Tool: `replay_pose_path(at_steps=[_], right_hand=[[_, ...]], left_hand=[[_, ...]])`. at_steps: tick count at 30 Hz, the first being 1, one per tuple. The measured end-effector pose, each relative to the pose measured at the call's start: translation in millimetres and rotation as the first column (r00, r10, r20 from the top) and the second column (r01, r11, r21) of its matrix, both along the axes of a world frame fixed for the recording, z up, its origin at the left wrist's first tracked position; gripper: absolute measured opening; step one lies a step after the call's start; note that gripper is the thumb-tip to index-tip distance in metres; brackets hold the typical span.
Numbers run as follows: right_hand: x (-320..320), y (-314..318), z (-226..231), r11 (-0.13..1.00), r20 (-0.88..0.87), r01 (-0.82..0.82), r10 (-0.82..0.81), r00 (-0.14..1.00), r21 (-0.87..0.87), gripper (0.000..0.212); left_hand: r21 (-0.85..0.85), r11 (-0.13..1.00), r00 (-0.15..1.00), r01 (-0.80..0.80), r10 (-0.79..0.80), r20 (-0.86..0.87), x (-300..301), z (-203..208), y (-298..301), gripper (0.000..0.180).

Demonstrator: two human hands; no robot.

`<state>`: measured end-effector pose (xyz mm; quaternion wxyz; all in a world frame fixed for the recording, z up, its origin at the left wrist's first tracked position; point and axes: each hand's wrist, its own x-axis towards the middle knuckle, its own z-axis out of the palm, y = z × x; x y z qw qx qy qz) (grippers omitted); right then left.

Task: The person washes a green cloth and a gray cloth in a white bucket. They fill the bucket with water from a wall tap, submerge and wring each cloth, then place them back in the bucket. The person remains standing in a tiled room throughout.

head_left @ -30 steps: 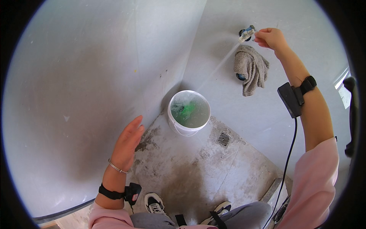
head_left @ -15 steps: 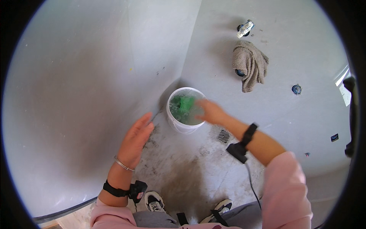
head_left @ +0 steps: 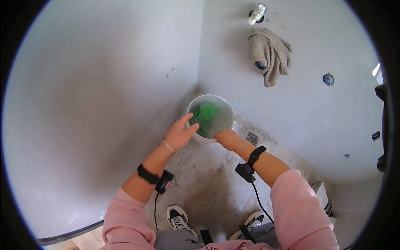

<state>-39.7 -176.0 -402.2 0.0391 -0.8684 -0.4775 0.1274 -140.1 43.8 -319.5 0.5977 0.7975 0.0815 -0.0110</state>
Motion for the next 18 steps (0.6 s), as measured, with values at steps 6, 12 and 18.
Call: replay_pose_path(at_steps=[6,12,18], right_hand=[[-33,-33,-1,0.999,-0.023,-0.017,0.015,1.000,-0.048,0.013],[-62,-58,3,0.999,-0.068,-0.044,0.043,0.997,-0.006,0.013],[-15,-60,60,0.654,-0.330,0.418,-0.261,0.907,0.631,0.034]], left_hand=[[0.728,0.621,0.956,0.291,-0.162,-0.244,45,-55,-47,0.051],[0.893,0.227,0.917,0.389,-0.184,-0.353,54,-69,-82,0.031],[0.494,0.845,0.937,0.207,-0.316,0.147,62,-42,-70,0.030]])
